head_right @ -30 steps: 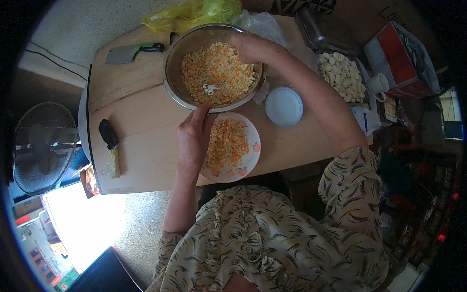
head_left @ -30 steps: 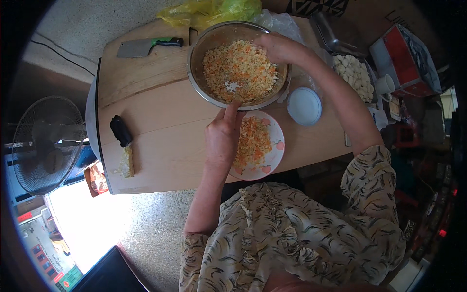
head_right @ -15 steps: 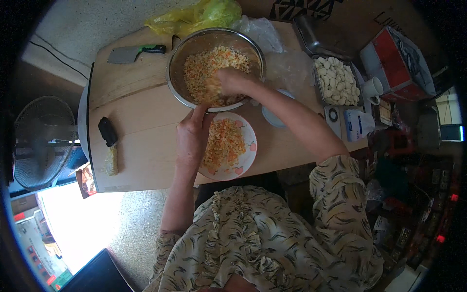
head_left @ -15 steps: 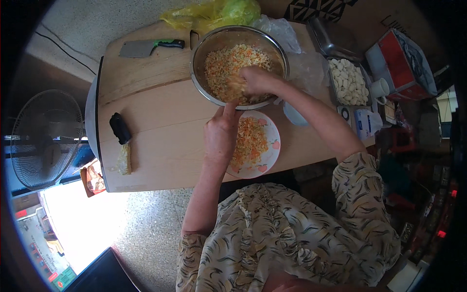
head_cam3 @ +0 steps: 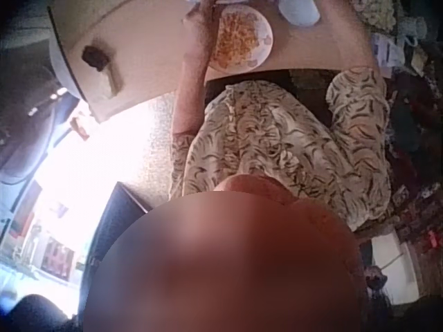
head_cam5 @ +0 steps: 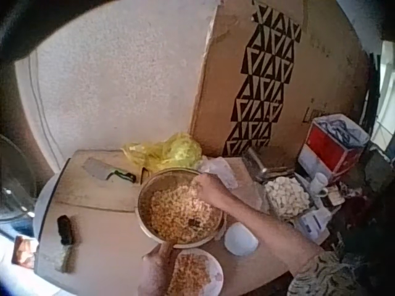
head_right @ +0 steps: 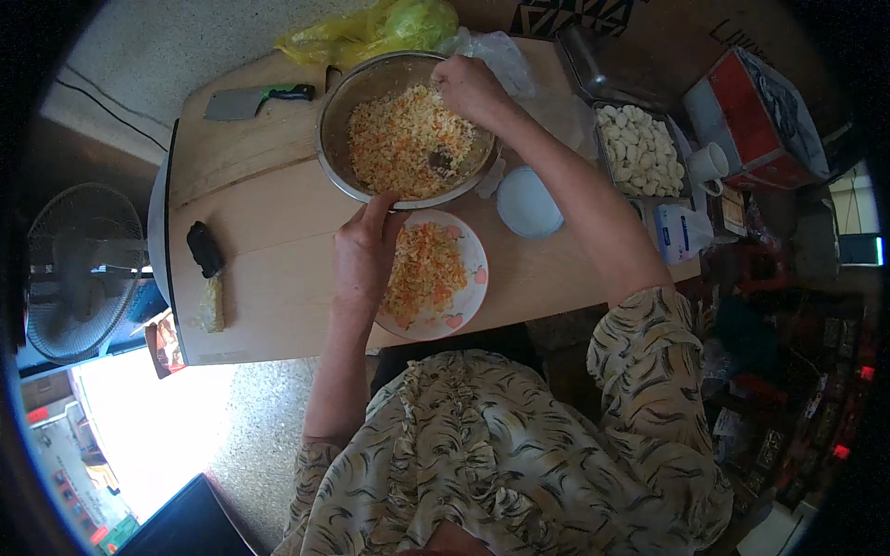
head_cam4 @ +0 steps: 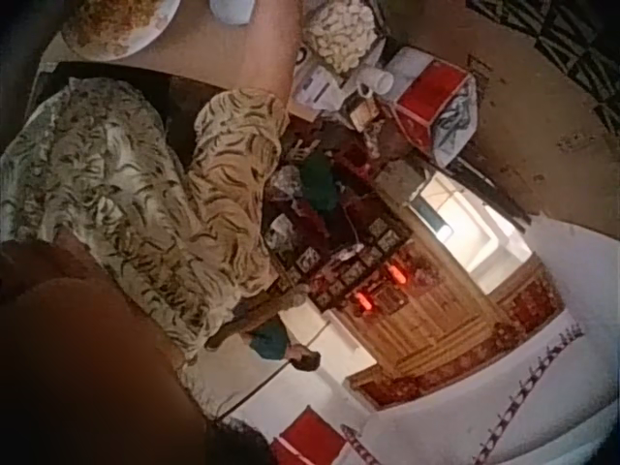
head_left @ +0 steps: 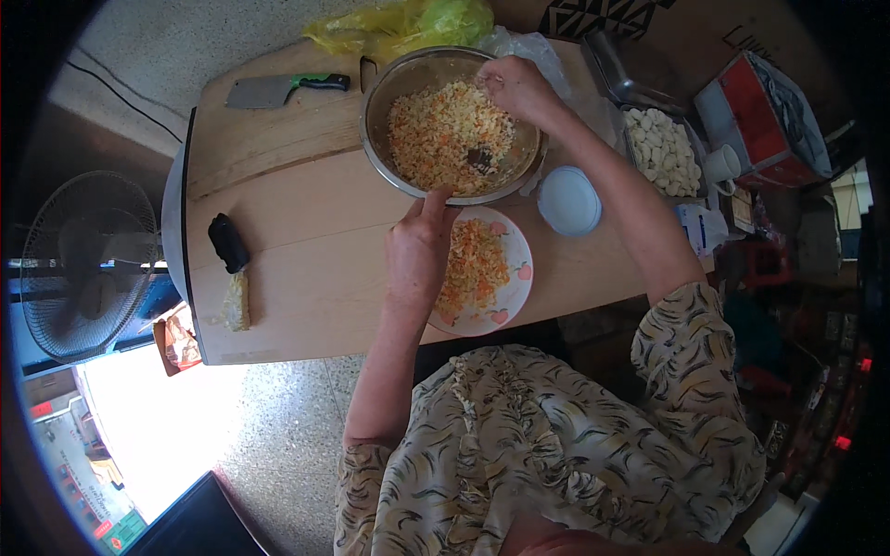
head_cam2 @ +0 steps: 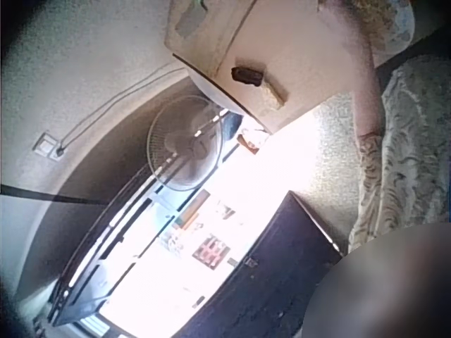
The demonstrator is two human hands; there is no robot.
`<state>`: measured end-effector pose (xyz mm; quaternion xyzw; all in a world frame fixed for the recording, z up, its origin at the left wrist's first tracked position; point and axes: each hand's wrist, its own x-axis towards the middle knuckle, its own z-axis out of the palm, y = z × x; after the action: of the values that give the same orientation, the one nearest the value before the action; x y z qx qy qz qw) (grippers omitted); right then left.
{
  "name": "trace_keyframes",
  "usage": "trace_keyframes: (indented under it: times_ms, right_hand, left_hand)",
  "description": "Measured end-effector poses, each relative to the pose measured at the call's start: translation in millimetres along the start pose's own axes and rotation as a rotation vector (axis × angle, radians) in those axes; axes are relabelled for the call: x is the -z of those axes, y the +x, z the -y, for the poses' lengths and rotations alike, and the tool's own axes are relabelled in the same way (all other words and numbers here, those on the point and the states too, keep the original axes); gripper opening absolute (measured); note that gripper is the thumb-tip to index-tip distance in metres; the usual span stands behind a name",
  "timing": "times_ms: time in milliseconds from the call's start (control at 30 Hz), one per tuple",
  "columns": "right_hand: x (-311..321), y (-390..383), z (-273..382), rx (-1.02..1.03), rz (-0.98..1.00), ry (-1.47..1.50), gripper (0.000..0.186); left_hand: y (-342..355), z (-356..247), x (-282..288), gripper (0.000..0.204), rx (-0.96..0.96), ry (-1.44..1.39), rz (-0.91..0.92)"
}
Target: Manually mixing and sorting chopped ingredients in bowls, likely preparing a filling for dumplings.
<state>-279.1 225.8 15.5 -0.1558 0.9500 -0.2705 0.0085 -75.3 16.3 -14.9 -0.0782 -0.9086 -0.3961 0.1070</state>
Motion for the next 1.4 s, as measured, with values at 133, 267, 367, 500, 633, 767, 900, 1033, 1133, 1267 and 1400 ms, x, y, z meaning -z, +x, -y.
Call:
trace_keyframes:
  times_ms: [133,267,367,500,633,767,900,1033,1133,1267,1400]
  right_hand:
    - [-12.2,-4.4,-11.9,0.067,-0.044,-0.141,0.013]
    - [-34.8,-6.1,-28.5,0.128,-0.010,-0.185,0.012]
    - [-27.1,-1.1,5.0,0.128,0.026,-0.038,0.013]
    - [-14.5,10.6,-10.3,0.116,-0.061,0.051,0.021]
    - [-26.4,15.4,-22.1,0.104,-0.088,-0.142,0.031]
    - [-47.5,24.5,-14.5,-0.032,0.096,-0.080,0.036]
    - [-50.6,17.4,13.0,0.246,0.292,0.272,0.038]
    - [-23.4,15.1,9.4,0.202,0.291,0.059,0.036]
    - [-3.3,8.7,14.3,-0.024,0.260,-0.125,0.033]
    - [-23.8,0.6,44.4,-0.015,0.557,-0.518,0.032]
    - [-40.4,2.0,33.1,-0.098,0.609,0.332,0.040]
  left_hand:
    - [0.9,-1.3,1.9,0.025,-0.014,-0.005,-0.008]
    - [3.9,-4.6,-1.1,0.024,-0.006,-0.016,0.012]
    - [-0.4,0.7,3.0,0.024,0.004,-0.009,-0.010]
    - [0.2,2.8,1.1,0.027,-0.035,0.002,0.006]
    - [0.2,4.0,-0.9,0.026,-0.048,-0.005,-0.004]
    - [4.1,-0.6,-2.0,0.026,-0.052,0.002,0.006]
    - [2.2,-0.4,2.5,0.026,-0.011,0.002,0.007]
    - [1.9,0.7,1.1,0.026,-0.010,-0.031,0.009]
    - [1.8,-3.1,2.2,0.027,0.007,-0.027,0.015]
    - [-0.8,7.9,3.1,0.026,-0.040,0.000,-0.020]
    - [-1.6,8.7,5.4,0.025,-0.037,0.009,-0.005]
